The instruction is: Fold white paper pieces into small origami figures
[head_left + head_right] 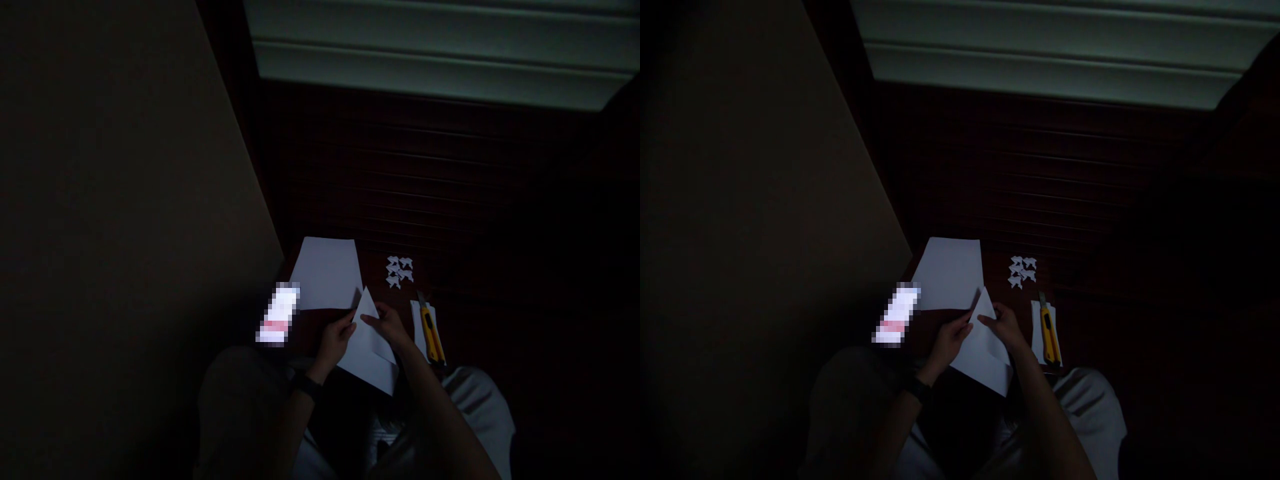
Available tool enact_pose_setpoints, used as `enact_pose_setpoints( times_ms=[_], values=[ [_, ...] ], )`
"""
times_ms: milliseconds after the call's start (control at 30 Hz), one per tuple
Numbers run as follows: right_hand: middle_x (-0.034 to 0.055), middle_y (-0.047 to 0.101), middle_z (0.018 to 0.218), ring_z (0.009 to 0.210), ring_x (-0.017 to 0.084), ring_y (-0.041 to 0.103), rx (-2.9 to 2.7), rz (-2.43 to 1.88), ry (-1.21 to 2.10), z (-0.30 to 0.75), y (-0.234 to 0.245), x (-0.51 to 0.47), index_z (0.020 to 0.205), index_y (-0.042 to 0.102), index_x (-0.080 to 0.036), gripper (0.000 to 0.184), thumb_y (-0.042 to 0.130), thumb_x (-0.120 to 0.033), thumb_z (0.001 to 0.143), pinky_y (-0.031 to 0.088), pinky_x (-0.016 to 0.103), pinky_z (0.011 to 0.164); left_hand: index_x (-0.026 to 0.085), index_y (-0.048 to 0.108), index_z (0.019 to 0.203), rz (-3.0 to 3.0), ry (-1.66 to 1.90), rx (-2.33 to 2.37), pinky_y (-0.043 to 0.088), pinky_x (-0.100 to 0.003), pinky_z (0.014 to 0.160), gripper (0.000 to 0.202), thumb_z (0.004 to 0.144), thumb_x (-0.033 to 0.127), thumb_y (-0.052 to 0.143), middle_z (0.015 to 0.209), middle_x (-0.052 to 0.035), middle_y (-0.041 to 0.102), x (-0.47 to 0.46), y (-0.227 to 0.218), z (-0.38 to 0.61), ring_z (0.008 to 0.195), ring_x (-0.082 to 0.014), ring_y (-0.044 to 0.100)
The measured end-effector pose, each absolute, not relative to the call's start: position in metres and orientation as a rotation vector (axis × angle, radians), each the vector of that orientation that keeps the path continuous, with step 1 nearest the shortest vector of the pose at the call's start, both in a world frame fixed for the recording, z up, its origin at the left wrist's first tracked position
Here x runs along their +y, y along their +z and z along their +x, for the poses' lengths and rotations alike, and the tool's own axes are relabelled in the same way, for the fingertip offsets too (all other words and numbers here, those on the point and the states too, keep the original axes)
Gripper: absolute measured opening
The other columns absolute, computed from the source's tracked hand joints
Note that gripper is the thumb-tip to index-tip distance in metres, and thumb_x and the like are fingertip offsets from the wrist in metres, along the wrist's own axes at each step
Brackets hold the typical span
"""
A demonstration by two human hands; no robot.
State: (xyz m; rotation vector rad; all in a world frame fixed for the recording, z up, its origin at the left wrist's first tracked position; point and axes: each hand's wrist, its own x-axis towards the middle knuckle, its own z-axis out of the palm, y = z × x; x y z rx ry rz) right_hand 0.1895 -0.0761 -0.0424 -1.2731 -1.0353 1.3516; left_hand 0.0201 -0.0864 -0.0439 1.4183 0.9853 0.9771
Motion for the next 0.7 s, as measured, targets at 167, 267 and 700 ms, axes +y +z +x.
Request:
enact_pose_setpoints(
  times_ms=[167, 267, 700],
  values=[
    [0.0062, 0.067, 0.083, 0.065, 0.018, 0.060, -1.040, -1.290, 1.344, 0.1888, -0.0411, -0.0770, 0.093, 0.058, -0.015, 0.043, 0.072, -0.037, 0.058, 0.047, 0.029, 0.057, 0.019, 0.045, 0.124, 1.515, 1.019, 1.064, 0.043, -0.035, 0.088, 0.042, 0.083, 0.028, 0.046, 0.114, -0.0064, 0.059, -0.0885, -0.0467, 0.0215, 0.099, -0.0202, 0.057],
    [0.0068, 0.066, 0.084, 0.068, 0.019, 0.061, -1.067, -1.287, 1.340, 0.1885, -0.0385, -0.0777, 0.094, 0.058, -0.015, 0.043, 0.071, -0.038, 0.059, 0.047, 0.029, 0.059, 0.020, 0.048, 0.122, 1.540, 1.027, 1.078, 0.039, -0.035, 0.093, 0.040, 0.083, 0.028, 0.045, 0.122, -0.0057, 0.053, -0.0892, -0.0487, 0.0227, 0.108, -0.0204, 0.052],
    [0.0055, 0.066, 0.081, 0.066, 0.018, 0.060, -1.156, -1.260, 1.398, 0.1881, -0.0376, -0.0786, 0.090, 0.059, -0.015, 0.042, 0.072, -0.038, 0.058, 0.046, 0.029, 0.058, 0.020, 0.052, 0.117, 1.614, 1.130, 1.094, 0.039, -0.033, 0.093, 0.034, 0.085, 0.024, 0.044, 0.117, -0.0064, 0.056, -0.0873, -0.0456, 0.0253, 0.107, -0.0183, 0.052]
  ],
)
